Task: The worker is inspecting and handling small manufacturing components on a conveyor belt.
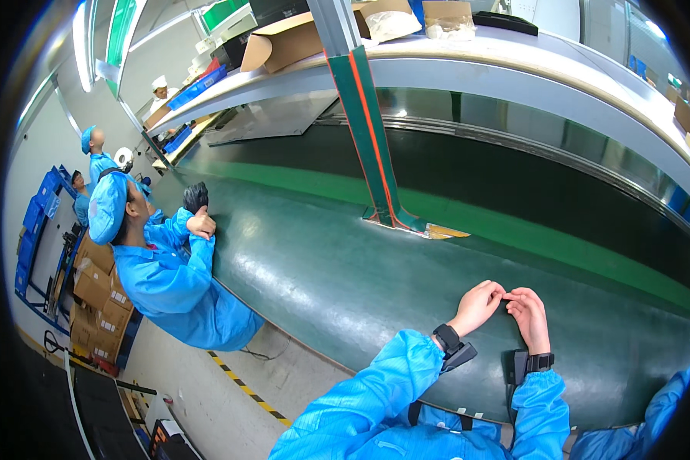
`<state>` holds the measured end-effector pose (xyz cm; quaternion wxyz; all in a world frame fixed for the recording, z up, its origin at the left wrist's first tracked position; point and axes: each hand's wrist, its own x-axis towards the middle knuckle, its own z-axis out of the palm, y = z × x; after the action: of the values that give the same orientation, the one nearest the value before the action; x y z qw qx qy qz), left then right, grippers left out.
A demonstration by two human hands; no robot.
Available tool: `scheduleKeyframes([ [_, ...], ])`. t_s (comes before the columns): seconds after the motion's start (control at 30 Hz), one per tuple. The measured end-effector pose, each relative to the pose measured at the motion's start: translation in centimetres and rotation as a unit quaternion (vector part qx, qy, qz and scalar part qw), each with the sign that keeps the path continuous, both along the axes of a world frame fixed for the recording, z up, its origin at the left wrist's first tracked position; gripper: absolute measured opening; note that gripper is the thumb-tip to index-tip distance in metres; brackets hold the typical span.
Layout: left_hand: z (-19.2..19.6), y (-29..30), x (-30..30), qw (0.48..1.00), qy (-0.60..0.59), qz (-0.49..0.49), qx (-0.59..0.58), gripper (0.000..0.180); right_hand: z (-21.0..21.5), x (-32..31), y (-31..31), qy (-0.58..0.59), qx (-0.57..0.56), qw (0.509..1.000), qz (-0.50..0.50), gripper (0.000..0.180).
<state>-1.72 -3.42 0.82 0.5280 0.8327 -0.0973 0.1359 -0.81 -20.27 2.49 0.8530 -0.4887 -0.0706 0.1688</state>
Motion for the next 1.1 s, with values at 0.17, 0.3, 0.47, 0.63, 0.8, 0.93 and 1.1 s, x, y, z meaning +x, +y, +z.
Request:
scheduleKeyframes([
  [0.17, -0.6, 0.3, 0.1, 1.0, 0.01, 0.004, -0.001, 0.007, -0.4, 0.0, 0.3, 0.009, 0.0, 1.0, 0.006, 0.02],
  [0.3, -0.1, -0.2, -0.3, 1.0, 0.011, 0.007, -0.009, 0.007, -0.1, -0.3, -0.2, 0.004, -0.007, 1.0, 0.001, 0.02],
  [0.47, 0.1, -0.2, -0.1, 1.0, 0.01, 0.0, -0.013, 0.007, -0.1, -0.2, -0.2, -0.002, -0.008, 1.0, -0.002, 0.02],
  [0.63, -0.1, 0.0, 0.1, 1.0, 0.009, 0.004, -0.003, 0.006, -0.3, 0.1, 0.2, -0.001, -0.002, 1.0, 0.007, 0.019],
  [0.8, 0.2, 0.1, -0.3, 1.0, 0.01, 0.004, -0.003, 0.006, -0.1, -0.3, 0.2, 0.002, -0.004, 1.0, -0.004, 0.019],
  [0.93, 0.0, -0.2, -0.4, 1.0, 0.006, -0.003, 0.003, 0.006, -0.5, -0.4, -0.2, -0.003, -0.005, 1.0, -0.004, 0.019],
  [1.1, 0.2, -0.1, 0.0, 1.0, 0.006, -0.006, 0.029, 0.008, -0.6, -0.2, -0.3, -0.003, 0.007, 1.0, -0.001, 0.02],
])
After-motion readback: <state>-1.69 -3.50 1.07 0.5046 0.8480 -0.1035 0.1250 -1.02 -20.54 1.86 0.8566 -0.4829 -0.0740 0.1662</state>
